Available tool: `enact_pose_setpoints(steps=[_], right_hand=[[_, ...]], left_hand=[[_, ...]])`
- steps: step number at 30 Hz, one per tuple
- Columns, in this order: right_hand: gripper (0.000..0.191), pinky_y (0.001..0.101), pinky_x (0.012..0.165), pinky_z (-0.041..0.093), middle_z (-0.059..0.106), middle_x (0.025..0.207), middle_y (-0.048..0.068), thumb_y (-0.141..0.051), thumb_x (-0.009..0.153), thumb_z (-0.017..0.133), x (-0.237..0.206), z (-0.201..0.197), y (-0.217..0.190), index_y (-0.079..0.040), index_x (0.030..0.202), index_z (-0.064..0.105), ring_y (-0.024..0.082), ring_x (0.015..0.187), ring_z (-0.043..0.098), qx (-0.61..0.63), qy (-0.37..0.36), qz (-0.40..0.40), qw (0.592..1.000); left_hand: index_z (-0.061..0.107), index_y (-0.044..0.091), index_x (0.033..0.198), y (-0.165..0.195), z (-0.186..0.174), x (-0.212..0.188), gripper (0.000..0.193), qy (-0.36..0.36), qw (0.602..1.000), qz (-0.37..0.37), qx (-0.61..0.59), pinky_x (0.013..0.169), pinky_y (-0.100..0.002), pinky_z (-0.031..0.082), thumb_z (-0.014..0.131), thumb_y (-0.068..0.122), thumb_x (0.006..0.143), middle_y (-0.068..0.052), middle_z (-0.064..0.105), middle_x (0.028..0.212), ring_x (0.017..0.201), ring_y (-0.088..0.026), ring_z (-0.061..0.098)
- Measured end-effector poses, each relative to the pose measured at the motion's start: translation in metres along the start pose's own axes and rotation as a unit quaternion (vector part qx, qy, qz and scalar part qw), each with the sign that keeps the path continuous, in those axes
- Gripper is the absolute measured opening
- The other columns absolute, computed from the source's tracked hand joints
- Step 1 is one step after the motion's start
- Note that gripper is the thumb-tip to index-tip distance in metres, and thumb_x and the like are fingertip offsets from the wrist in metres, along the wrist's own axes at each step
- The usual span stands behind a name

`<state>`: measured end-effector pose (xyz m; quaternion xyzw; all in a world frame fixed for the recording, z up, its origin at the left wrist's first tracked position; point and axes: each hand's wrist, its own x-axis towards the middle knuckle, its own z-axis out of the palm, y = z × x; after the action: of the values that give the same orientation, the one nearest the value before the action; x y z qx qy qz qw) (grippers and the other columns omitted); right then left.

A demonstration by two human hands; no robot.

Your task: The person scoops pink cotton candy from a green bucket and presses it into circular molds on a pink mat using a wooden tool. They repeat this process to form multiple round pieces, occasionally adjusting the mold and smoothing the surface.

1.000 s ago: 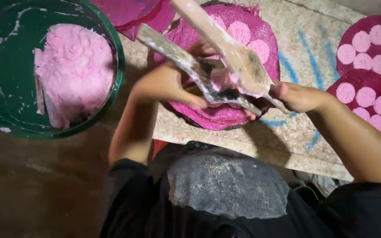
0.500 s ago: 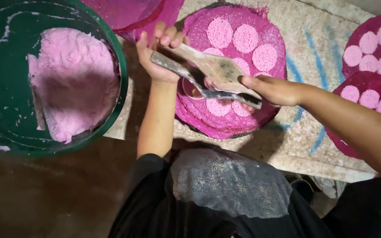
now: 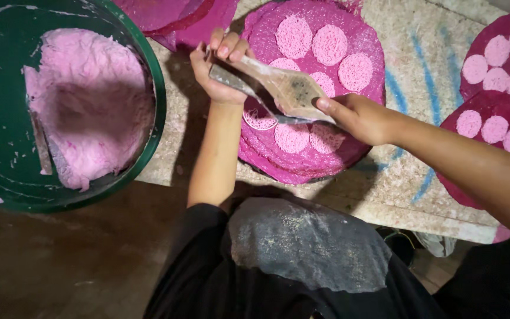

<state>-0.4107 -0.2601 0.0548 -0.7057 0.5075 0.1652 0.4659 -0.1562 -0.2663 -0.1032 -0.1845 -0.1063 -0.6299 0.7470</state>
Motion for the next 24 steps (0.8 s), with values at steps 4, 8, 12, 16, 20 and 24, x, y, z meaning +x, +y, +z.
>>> enact_pose_setpoints(steps=[4, 8, 12, 16, 20, 24], right_hand=[[0.073, 0.0415, 0.074, 0.052, 0.069, 0.077, 0.011, -0.062, 0.098, 0.037, 0.003, 0.005, -0.004, 0.001, 0.121, 0.067, 0.021, 0.074, 0.067, -0.006, 0.071, -0.03, 0.997], [0.07, 0.043, 0.071, 0.051, 0.066, 0.077, 0.013, -0.057, 0.101, 0.036, 0.011, 0.016, -0.012, 0.001, 0.127, 0.064, 0.023, 0.072, 0.063, 0.003, 0.079, -0.086, 0.993], [0.069, 0.0419, 0.069, 0.051, 0.065, 0.072, 0.013, -0.056, 0.103, 0.035, 0.019, 0.027, -0.017, 0.002, 0.126, 0.065, 0.023, 0.07, 0.062, 0.02, 0.065, -0.112, 0.991], [0.075, 0.0393, 0.064, 0.054, 0.066, 0.069, 0.011, -0.06, 0.102, 0.03, 0.019, 0.034, -0.013, 0.003, 0.11, 0.07, 0.021, 0.063, 0.065, 0.045, -0.001, -0.012, 0.999], [0.081, 0.0383, 0.061, 0.055, 0.064, 0.064, 0.012, -0.062, 0.103, 0.026, 0.011, 0.025, -0.001, 0.005, 0.103, 0.071, 0.022, 0.058, 0.063, 0.089, -0.033, 0.0, 0.995], [0.075, 0.037, 0.067, 0.054, 0.066, 0.066, 0.01, -0.061, 0.103, 0.031, 0.011, 0.013, 0.005, 0.002, 0.106, 0.071, 0.02, 0.065, 0.067, 0.001, 0.064, -0.046, 0.997]], left_hand=[[0.052, 0.015, 0.097, 0.008, 0.002, 0.022, 0.028, -0.056, 0.998, -0.029, 0.001, 0.096, -0.04, 0.059, 0.05, 0.042, 0.1, 0.002, 0.052, 0.087, 0.087, -0.015, 0.054], [0.051, 0.016, 0.094, 0.028, 0.014, 0.03, 0.03, -0.056, 0.996, -0.043, 0.057, 0.091, -0.039, 0.059, 0.046, 0.044, 0.103, 0.003, 0.05, 0.082, 0.081, -0.014, 0.051], [0.051, 0.017, 0.091, 0.044, 0.024, 0.022, 0.033, -0.016, 0.995, -0.038, 0.094, 0.083, -0.035, 0.058, 0.045, 0.047, 0.1, 0.003, 0.049, 0.079, 0.077, -0.014, 0.051], [0.051, 0.017, 0.09, 0.044, 0.022, 0.007, 0.031, 0.043, 0.993, -0.028, 0.107, 0.08, -0.036, 0.056, 0.043, 0.046, 0.1, 0.003, 0.053, 0.079, 0.077, -0.015, 0.055], [0.052, 0.017, 0.088, 0.017, 0.013, -0.003, 0.031, 0.091, 0.992, -0.009, 0.087, 0.078, -0.038, 0.056, 0.041, 0.044, 0.099, 0.003, 0.056, 0.078, 0.077, -0.015, 0.058], [0.051, 0.017, 0.087, 0.0, 0.013, 0.01, 0.033, 0.106, 0.99, 0.004, 0.088, 0.079, -0.036, 0.053, 0.042, 0.046, 0.099, 0.002, 0.056, 0.078, 0.076, -0.016, 0.058]])
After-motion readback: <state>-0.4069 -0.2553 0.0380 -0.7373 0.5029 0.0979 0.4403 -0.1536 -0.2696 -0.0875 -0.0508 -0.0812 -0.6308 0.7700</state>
